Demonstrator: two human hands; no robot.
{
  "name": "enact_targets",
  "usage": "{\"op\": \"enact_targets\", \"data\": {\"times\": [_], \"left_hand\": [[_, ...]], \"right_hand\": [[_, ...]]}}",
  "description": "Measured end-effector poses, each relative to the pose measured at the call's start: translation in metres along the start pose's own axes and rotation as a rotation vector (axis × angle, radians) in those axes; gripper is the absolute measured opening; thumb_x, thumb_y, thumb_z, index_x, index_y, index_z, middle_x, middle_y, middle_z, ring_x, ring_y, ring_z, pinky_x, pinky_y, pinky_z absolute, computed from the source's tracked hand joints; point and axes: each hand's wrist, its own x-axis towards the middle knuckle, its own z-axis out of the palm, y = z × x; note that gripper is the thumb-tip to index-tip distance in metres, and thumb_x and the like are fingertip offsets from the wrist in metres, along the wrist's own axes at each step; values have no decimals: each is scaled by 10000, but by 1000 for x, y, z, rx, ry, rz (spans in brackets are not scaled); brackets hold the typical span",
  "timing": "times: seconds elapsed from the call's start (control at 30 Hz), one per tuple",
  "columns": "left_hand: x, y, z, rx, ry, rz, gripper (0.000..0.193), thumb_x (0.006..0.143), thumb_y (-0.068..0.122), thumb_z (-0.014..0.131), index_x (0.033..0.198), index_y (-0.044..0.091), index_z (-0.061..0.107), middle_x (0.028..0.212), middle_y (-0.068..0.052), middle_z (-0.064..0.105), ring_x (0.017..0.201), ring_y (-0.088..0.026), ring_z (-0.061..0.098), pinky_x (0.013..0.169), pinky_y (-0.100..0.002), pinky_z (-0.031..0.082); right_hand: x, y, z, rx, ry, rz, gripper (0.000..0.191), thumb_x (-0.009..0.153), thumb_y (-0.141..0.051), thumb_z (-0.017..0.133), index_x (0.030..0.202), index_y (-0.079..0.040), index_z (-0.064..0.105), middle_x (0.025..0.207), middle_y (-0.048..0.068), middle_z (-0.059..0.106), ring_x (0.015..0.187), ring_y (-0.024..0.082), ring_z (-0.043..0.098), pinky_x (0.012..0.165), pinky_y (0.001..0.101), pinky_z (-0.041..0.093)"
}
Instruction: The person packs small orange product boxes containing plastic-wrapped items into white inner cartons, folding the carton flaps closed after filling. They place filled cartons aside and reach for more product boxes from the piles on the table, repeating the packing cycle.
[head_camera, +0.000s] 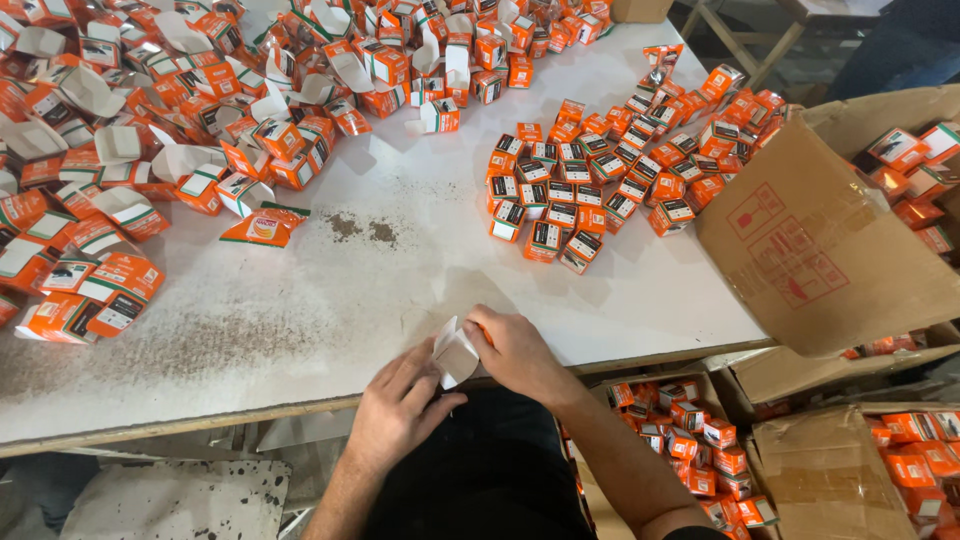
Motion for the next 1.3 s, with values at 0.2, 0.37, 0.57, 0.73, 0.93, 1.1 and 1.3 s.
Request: {"op": "enact_targets", "data": {"times": [0.2,0.37,0.57,0.73,0.93,1.1,1.3], "left_hand": [[6,-7,18,-72,-46,-178,476,717,128,868,1074,8,577,1193,-208,660,985,-408,689,801,-449,602],[19,-20,22,-352,-149,-497,598,771,62,779,1308,61,514,1252,-171,630,927,-322,733,705,-365,643],[18,-16,23,-258,-98,-380,748,746,27,779,1431,109,491,1237,-183,631,1051,-344,668,782,-369,613],[16,-18,23,-311,-129,-406,782,751,44,772,1467,115,465,1230,-160,646,1050,-325,677,819,-376,604],[16,-17,26,-247,-73,-381,607,750,77,794,1313,47,569,1260,-156,641,1084,-348,669,843,-395,601],[17,-14,25,-178,-87,-362,504,742,97,808,1202,52,609,1249,-127,648,1080,-332,678,850,-396,601],[21,-9,20,-270,-146,-459,648,769,112,764,1379,36,559,1251,-136,629,1026,-311,689,826,-391,601]], "right_hand": [[3,16,5,-295,71,-73,271,981,-316,675,930,-56,622,739,153,698,706,362,687,617,463,519],[-13,32,-17,103,114,-77,670,916,-130,742,1455,16,372,1168,243,548,855,339,618,724,403,570],[-29,19,-24,51,213,-261,591,913,-206,793,1332,-21,419,1222,140,653,1026,256,702,825,351,572],[-9,-7,-23,-296,109,-513,286,898,-195,763,1121,-60,644,1209,103,673,972,313,679,768,402,563],[14,-19,-26,-285,-84,-446,162,964,-203,754,1098,-128,701,1163,64,650,1006,297,686,856,403,560],[1,-14,-38,-205,2,-618,395,909,-155,717,1259,8,632,1244,155,619,1098,360,636,933,425,531],[18,7,-25,-273,-56,-680,190,903,-44,675,1091,-64,654,1040,92,677,992,315,631,915,429,533]]}}
